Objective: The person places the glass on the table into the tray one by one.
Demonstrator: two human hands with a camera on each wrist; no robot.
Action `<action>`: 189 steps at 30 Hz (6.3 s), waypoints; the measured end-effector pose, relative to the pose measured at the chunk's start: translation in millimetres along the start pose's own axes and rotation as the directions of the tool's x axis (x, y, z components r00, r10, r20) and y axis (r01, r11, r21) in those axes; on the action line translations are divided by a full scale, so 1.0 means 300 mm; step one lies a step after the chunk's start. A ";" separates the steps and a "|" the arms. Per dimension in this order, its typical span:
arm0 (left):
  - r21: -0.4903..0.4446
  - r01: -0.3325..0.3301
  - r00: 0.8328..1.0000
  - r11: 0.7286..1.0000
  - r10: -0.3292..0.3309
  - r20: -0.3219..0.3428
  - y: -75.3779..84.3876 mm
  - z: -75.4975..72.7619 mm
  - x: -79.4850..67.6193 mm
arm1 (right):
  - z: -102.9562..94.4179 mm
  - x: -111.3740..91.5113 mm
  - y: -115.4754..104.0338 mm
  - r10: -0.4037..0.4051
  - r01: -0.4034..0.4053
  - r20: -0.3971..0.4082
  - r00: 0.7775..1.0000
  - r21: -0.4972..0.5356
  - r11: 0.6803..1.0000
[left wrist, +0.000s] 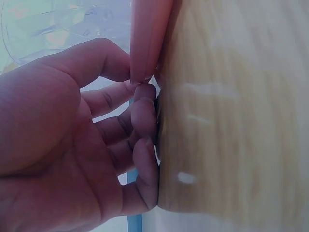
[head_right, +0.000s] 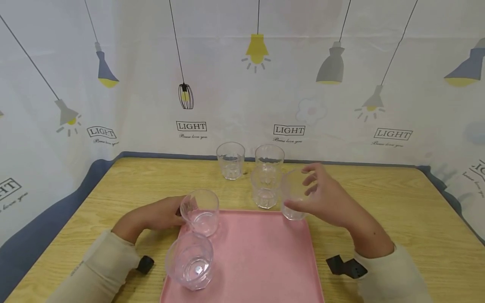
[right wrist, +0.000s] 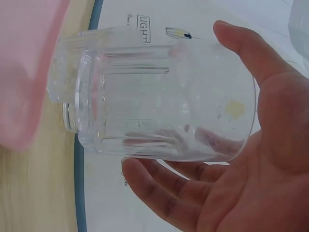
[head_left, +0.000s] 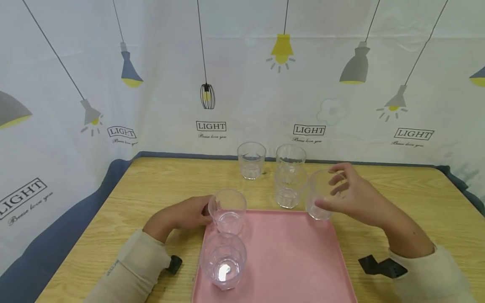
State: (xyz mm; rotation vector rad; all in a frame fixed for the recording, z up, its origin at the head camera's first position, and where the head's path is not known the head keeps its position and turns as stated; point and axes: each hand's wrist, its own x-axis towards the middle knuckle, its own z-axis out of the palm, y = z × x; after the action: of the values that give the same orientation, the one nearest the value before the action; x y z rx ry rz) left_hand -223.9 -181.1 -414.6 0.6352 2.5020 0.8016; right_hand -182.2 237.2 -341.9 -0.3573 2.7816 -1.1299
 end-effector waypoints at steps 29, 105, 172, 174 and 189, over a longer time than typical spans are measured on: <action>-0.019 0.025 1.000 1.000 -0.025 0.001 0.011 -0.001 -0.005 | 0.092 -0.011 -0.063 -0.090 0.089 0.009 0.996 0.050 0.995; -0.015 0.030 1.000 0.999 -0.030 0.008 0.009 -0.003 -0.008 | 0.210 0.015 -0.073 -0.140 0.103 0.253 0.957 0.153 0.983; 0.013 0.008 1.000 1.000 -0.008 -0.002 0.025 -0.012 -0.018 | 0.179 0.008 -0.094 -0.263 0.261 0.026 0.964 0.065 0.963; 0.011 0.008 1.000 1.000 -0.008 0.001 0.025 -0.013 -0.016 | 0.177 0.010 -0.092 -0.272 0.272 0.004 0.962 0.045 0.961; -0.003 0.013 1.000 1.000 -0.013 0.004 0.019 -0.010 -0.012 | 0.170 0.019 -0.078 -0.276 0.277 -0.066 0.959 0.004 0.961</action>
State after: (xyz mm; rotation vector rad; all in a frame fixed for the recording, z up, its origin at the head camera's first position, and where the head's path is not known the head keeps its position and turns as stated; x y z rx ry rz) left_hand -221.2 -180.3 -408.0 0.6185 2.4980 0.7983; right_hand -173.5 185.1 -362.1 -0.7414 2.8431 -1.2351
